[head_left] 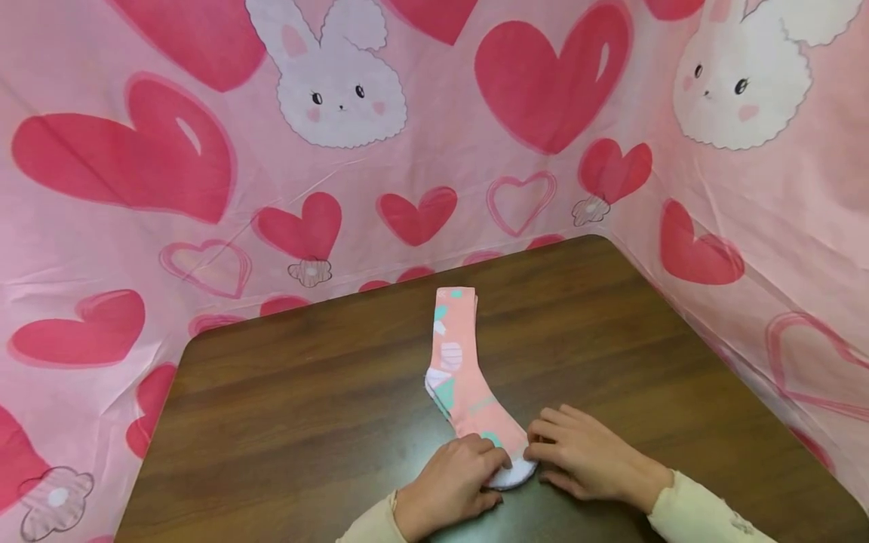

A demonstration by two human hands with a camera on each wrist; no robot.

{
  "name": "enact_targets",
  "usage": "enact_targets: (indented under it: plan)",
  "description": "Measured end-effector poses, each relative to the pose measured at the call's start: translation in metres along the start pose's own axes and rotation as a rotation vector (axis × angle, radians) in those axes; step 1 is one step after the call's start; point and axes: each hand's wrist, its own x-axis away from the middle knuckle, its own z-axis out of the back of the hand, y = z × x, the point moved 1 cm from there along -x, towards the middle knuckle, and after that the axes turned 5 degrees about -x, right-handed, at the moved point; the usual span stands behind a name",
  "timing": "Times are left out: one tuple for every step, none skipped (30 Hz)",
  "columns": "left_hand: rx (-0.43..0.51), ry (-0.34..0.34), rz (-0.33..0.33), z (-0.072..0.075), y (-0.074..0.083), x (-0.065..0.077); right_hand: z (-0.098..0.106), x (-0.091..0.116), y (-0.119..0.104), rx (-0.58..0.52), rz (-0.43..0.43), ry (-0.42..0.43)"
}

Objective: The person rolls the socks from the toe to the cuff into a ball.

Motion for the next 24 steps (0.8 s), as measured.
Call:
enact_targets:
  plan:
    - [-0.014, 0.004, -0.006, -0.001, 0.0, 0.0, -0.001, 0.0, 0.0, 0.02, 0.014, 0.005]
    - [-0.028, 0.009, -0.011, -0.001, 0.0, -0.001, -0.002, 0.0, 0.001, 0.036, 0.025, 0.011]
    - [-0.041, 0.014, -0.016, -0.002, 0.0, -0.001, -0.003, 0.0, 0.001, 0.053, 0.042, 0.02]
    - [-0.053, 0.018, -0.02, -0.003, 0.0, -0.001, -0.004, 0.0, 0.002, 0.067, 0.057, 0.029]
    - [-0.062, 0.022, -0.024, -0.004, 0.0, -0.001, -0.005, 0.0, 0.002, 0.08, 0.073, 0.04]
    - [-0.07, 0.023, -0.025, -0.005, 0.0, -0.001, -0.006, -0.001, 0.002, 0.094, 0.087, 0.047]
    - [-0.08, 0.023, -0.028, -0.006, 0.0, 0.0, -0.007, -0.001, 0.003, 0.104, 0.1, 0.054]
    - [-0.09, 0.023, -0.029, -0.007, 0.0, 0.0, -0.007, -0.001, 0.003, 0.113, 0.11, 0.059]
    - [-0.1, 0.021, -0.031, -0.007, 0.001, 0.0, -0.008, -0.002, 0.003, 0.123, 0.122, 0.065]
    - [-0.114, 0.022, -0.032, -0.008, 0.001, 0.0, -0.009, -0.003, 0.004, 0.135, 0.132, 0.066]
    - [-0.13, 0.023, -0.033, -0.009, 0.002, 0.0, -0.009, -0.004, 0.004, 0.153, 0.143, 0.063]
    - [-0.15, 0.027, -0.034, -0.009, 0.003, -0.001, -0.01, -0.006, 0.004, 0.168, 0.158, 0.063]
    - [-0.17, 0.033, -0.034, -0.01, 0.004, -0.001, -0.01, -0.007, 0.004, 0.184, 0.175, 0.063]
    - [-0.185, 0.042, -0.033, -0.01, 0.005, -0.001, -0.011, -0.009, 0.004, 0.199, 0.19, 0.06]
    - [-0.197, 0.052, -0.031, -0.011, 0.006, -0.002, -0.011, -0.01, 0.004, 0.215, 0.205, 0.053]
    - [-0.21, 0.066, -0.028, -0.011, 0.007, -0.002, -0.012, -0.011, 0.004, 0.23, 0.222, 0.047]
    - [-0.214, 0.077, -0.025, -0.012, 0.007, -0.003, -0.012, -0.012, 0.004, 0.239, 0.236, 0.042]
    - [-0.216, 0.09, -0.022, -0.013, 0.008, -0.003, -0.013, -0.013, 0.004, 0.238, 0.247, 0.041]
    - [-0.216, 0.101, -0.02, -0.013, 0.008, -0.003, -0.013, -0.013, 0.004, 0.238, 0.252, 0.036]
    - [-0.212, 0.111, -0.018, -0.014, 0.009, -0.003, -0.013, -0.013, 0.005, 0.234, 0.255, 0.032]
    - [-0.208, 0.117, -0.014, -0.015, 0.009, -0.003, -0.013, -0.013, 0.005, 0.233, 0.256, 0.028]
    - [-0.2, 0.12, -0.01, -0.015, 0.008, -0.003, -0.013, -0.013, 0.005, 0.228, 0.26, 0.03]
    - [-0.187, 0.117, -0.005, -0.016, 0.008, -0.002, -0.013, -0.013, 0.006, 0.226, 0.258, 0.029]
    - [-0.178, 0.116, 0.002, -0.016, 0.007, -0.002, -0.013, -0.013, 0.006, 0.225, 0.258, 0.028]
